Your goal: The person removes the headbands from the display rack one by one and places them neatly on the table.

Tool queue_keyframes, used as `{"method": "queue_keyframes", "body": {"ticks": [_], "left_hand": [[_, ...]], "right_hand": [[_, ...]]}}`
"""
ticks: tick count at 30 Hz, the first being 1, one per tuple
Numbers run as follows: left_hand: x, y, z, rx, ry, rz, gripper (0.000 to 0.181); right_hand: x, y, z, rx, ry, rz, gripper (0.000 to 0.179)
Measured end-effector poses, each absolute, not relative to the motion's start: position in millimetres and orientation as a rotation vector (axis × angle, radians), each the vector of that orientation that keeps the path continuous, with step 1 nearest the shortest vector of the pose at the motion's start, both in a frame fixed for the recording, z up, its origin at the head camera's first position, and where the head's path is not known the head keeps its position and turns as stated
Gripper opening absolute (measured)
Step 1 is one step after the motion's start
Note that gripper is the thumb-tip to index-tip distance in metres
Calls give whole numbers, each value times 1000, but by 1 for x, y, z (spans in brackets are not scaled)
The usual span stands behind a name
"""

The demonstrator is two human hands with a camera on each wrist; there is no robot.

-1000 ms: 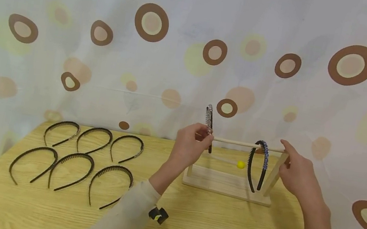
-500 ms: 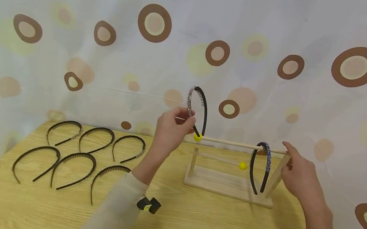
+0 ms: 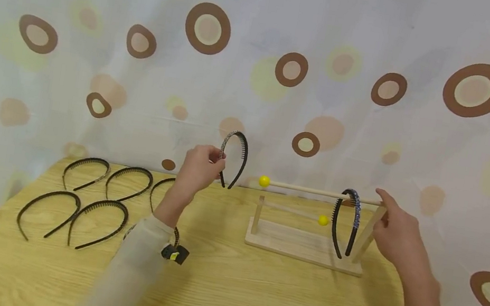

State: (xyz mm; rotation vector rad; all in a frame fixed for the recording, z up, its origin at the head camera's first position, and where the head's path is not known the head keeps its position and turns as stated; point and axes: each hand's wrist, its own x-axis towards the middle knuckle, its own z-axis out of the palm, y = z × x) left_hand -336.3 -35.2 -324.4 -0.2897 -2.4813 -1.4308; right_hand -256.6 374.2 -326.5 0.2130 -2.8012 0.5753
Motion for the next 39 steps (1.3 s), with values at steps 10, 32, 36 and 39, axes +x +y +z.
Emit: {"method": "queue_keyframes", "body": {"ticks": [10, 32, 36, 39], "left_hand": [[-363, -46, -365, -369, -2768, -1246, 19], [-395, -75, -417, -259, -3008, -1216, 57], [-398, -80, -421, -245, -3042, -1144, 38], [-399, -83, -422, -200, -3056, -1136, 31]], "right_hand": [[-256, 373, -332, 209, -2777, 573, 70], [-257, 377, -323, 188, -2787, 609, 72], [-257, 373, -323, 188, -2784, 622, 72], [-259, 371, -324, 188, -2783, 633, 72]]}}
